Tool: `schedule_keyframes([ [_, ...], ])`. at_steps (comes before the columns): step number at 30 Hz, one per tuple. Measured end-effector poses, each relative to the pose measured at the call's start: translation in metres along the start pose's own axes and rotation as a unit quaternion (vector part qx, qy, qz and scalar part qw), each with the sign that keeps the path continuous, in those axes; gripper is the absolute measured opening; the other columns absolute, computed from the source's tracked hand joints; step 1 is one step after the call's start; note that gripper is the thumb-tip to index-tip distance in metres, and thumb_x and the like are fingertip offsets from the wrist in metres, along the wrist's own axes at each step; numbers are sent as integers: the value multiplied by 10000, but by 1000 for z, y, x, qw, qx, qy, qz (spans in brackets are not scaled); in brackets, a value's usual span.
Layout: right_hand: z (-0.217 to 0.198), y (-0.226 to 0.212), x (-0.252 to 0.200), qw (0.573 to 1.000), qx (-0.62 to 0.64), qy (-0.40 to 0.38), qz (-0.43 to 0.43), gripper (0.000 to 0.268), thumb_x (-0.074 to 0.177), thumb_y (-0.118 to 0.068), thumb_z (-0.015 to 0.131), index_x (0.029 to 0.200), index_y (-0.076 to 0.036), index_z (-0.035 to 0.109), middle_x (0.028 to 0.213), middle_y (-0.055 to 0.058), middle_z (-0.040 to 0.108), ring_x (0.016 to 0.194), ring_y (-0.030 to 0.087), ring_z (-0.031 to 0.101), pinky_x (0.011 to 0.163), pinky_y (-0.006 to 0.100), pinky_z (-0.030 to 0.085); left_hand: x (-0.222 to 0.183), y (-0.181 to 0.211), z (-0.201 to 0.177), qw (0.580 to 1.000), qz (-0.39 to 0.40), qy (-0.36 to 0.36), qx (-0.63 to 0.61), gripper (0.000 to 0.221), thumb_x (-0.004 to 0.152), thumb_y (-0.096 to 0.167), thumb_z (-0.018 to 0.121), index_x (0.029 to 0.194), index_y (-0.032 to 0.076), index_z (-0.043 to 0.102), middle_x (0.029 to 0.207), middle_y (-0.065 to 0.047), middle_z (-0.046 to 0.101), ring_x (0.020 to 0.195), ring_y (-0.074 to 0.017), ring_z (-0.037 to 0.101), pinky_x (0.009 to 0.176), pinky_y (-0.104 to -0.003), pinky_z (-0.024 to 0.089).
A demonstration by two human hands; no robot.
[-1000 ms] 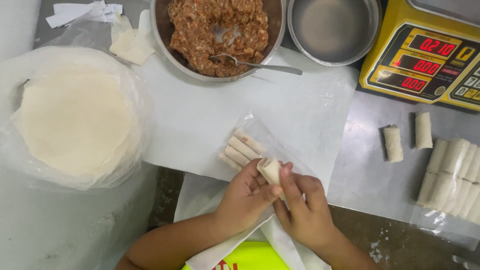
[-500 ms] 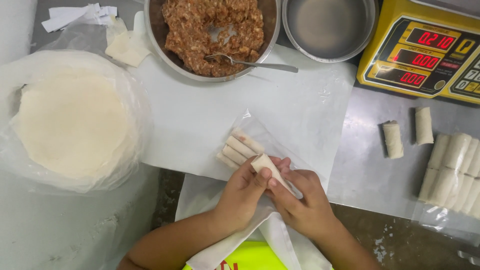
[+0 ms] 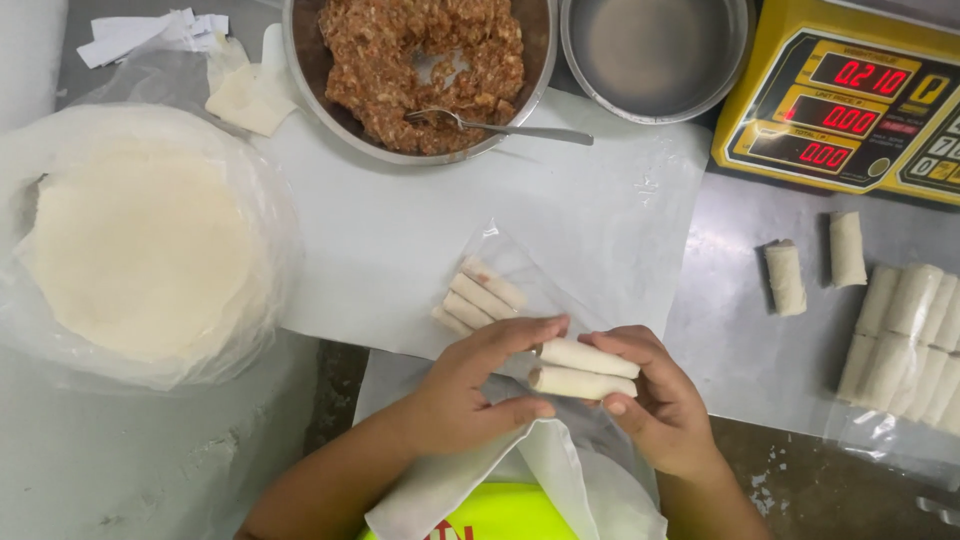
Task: Preparing spring rolls by rolling dough with filling and then packaging them into plastic bags.
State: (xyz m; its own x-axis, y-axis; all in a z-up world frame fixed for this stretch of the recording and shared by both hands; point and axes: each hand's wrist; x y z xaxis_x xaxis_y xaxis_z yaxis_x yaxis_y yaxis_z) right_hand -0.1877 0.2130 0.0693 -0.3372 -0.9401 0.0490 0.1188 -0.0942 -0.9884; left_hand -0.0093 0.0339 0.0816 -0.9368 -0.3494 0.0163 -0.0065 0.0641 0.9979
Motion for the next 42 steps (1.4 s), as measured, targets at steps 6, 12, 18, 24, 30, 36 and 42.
schedule_keyframes([
  [6, -6, -5, -1, 997, -57, -50, 26, 640, 923, -383, 775, 1448, -117, 524, 1493, 145, 469, 1431, 244, 458, 1020, 330, 587, -1, -13, 2, 995, 88, 32, 36, 469, 1003, 224, 726, 1434, 175, 547, 1436, -5, 642, 1248, -175, 694, 1066, -317, 576],
  [12, -11, -13, 4, 982, -179, -53, 12, 574, 892, -238, 785, 1417, -112, 590, 1354, 62, 678, 1222, 181, 658, 972, 278, 600, -1, -22, 4, 991, 130, 40, 5, 424, 1020, 132, 712, 1414, 148, 554, 1416, -52, 651, 1275, -216, 696, 1068, -324, 604],
  [18, -27, -44, 37, 944, -313, -105, -16, 543, 841, -227, 814, 1337, -86, 644, 1294, 67, 726, 1127, 212, 718, 965, 320, 597, -7, -34, -11, 989, 125, 47, 64, 550, 1027, 163, 713, 1511, 130, 453, 1542, -67, 548, 1380, -232, 633, 1186, -362, 533],
  [24, -88, -103, 137, 797, -603, -24, 22, 453, 944, -174, 745, 1389, -125, 677, 1323, 75, 689, 1060, 215, 635, 852, 332, 487, -15, -60, -56, 870, 144, 228, 413, 250, 1011, 207, 614, 1215, 75, 671, 1106, -82, 721, 988, -249, 671, 876, -429, 508],
  [30, -111, -85, 278, 694, -708, -76, 107, 520, 931, -255, 676, 1433, -119, 672, 1273, 186, 555, 1061, 358, 612, 923, 500, 463, -15, -75, -61, 834, 127, 284, 456, 172, 993, 164, 612, 1109, 65, 691, 939, -69, 665, 830, -254, 636, 764, -416, 489],
  [36, -81, -77, 317, 612, -728, -108, 291, 434, 960, -239, 569, 1381, -187, 659, 1290, 179, 544, 1038, 450, 656, 875, 552, 498, -14, -74, -64, 841, 137, 296, 432, 144, 959, 124, 628, 1054, 41, 698, 942, -98, 671, 826, -268, 635, 752, -414, 503],
  [42, -100, -83, 297, 682, -680, -42, 267, 475, 968, -217, 612, 1431, -111, 609, 1314, 146, 490, 1060, 425, 593, 844, 584, 477, -14, -74, -63, 849, 122, 276, 434, 135, 950, 126, 617, 1019, 49, 703, 930, -80, 689, 829, -257, 644, 758, -408, 508],
])
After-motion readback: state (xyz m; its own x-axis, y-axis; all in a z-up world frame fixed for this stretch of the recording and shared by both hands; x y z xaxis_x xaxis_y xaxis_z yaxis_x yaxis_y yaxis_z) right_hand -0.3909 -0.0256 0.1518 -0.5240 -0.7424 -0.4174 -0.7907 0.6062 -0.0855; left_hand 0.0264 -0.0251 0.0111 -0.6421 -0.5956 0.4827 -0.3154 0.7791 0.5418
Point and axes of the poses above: each hand's wrist, its own x-axis towards the middle knuckle, its own z-axis out of the palm, y = z × x
